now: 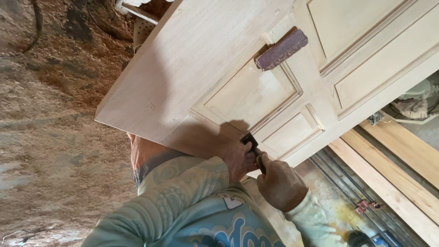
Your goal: The person sands a wooden door lying flat on a workbench. They use a sanding block to smooth the raised panels and edges, then switch to sanding by hand to cover the flat surfaces and corners. The person works systematically across the door's surface.
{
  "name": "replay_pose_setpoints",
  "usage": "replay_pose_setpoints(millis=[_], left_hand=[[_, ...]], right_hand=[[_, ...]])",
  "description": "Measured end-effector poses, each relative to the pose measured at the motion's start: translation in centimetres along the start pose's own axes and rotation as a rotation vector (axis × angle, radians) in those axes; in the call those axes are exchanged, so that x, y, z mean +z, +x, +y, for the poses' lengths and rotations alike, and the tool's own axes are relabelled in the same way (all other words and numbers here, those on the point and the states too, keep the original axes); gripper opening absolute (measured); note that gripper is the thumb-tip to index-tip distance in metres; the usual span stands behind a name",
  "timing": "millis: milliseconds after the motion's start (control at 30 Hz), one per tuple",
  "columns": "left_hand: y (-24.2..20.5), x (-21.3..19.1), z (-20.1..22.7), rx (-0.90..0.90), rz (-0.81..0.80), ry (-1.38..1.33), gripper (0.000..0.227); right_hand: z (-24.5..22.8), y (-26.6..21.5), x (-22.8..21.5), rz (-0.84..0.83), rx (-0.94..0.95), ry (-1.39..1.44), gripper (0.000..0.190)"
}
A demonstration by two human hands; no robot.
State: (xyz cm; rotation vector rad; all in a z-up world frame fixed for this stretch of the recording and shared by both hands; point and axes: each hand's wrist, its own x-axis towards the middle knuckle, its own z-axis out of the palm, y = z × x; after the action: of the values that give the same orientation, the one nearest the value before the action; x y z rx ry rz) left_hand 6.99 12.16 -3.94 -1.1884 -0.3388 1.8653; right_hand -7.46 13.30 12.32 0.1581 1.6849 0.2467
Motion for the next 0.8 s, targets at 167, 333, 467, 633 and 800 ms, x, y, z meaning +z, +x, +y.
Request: replay_pose_setpoints(millis=[167,333,467,633,800], left_hand=[[0.2,-0.4,-0.4,0.014,0.019,-0.017,0.027],[0.5,-0.3,-0.3,-0.022,0.004,-0.004,0.032],[0.8,-0.4,-0.7,-0.03,0.02,-0.006,0.033],[0.2,-0.3,-0.3,-0.028,0.015,0.037,0.034],[-1.1,1.5,1.2,-0.009,-0.013,0.011,0.026]], right_hand=[[0.8,0.0,0.8,0.074,-0.072,0.044,0.042],[1.0,0.1,0.6,0.086,-0.101,0.088,0.042],[1.4,0.0,0.7,0.048,-0.075,0.09,0.038],[1.3,0.2,1.1,0.094,-0.114,0.135,0.047],[1.7,0.6,1.0,0.09,-0.083,0.15,0.064]])
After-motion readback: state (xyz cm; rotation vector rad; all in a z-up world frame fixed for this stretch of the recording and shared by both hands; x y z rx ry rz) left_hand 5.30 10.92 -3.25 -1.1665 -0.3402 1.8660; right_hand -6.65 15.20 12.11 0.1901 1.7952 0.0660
